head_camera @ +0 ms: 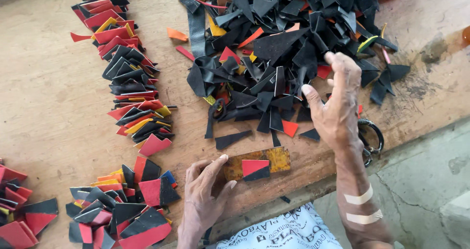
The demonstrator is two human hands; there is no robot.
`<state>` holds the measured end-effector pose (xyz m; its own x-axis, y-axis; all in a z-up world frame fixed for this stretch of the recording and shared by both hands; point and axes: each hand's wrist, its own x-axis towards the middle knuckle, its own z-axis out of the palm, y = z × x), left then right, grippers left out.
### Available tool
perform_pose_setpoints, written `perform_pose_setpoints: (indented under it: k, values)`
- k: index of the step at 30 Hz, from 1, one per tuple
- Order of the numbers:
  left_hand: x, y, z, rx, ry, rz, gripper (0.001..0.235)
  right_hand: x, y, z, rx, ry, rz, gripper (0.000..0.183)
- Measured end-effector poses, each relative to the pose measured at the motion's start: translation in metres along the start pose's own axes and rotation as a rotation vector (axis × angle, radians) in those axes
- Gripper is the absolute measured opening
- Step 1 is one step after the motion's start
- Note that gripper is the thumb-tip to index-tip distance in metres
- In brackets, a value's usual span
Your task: The person assembles small triangular rubber pieces by hand, aligning and stacking them on a wooden workbench. They occasionally use shears to trim edges and place finished units into a growing pile.
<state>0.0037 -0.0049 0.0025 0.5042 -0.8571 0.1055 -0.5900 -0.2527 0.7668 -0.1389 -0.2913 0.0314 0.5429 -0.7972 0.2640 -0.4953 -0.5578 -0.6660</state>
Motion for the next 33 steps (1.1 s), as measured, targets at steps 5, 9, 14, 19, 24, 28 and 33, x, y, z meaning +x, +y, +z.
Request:
perform_pose_setpoints:
  k: [5,9,14,19,24,28,33]
  values:
    - [0.002,0.001,0.0,0.001,0.015,0.01,0.069,-0.005,-0.004,0.025,-0.172,-0.211,-0.098,0.079]
    - [-0.002,0.003,0.0,0.001,-0.001,-0.015,0.07,-0.02,-0.008,0.036,0.025,-0.216,-0.216,0.078]
    - [0.0,0.002,0.0,0.014,0.014,-0.026,0.069,-0.022,0.002,0.037,0.336,-0.191,-0.161,0.029]
    - [-0.002,0.001,0.0,0.017,0.011,-0.004,0.068,-0.006,0.007,0.022,0.299,-0.008,-0.016,0.029]
    - [-0.002,0.0,0.001,0.015,0.011,0.006,0.069,0.01,-0.003,0.023,-0.187,0.013,-0.502,0.071]
    - [-0.002,0.003,0.001,-0.01,0.013,-0.02,0.07,0.025,0.0,0.025,0.113,-0.16,0.153,0.056]
    - [-0.002,-0.001,0.001,0.015,0.018,0.008,0.069,0.035,0.012,0.014,-0.131,0.168,0.091,0.065]
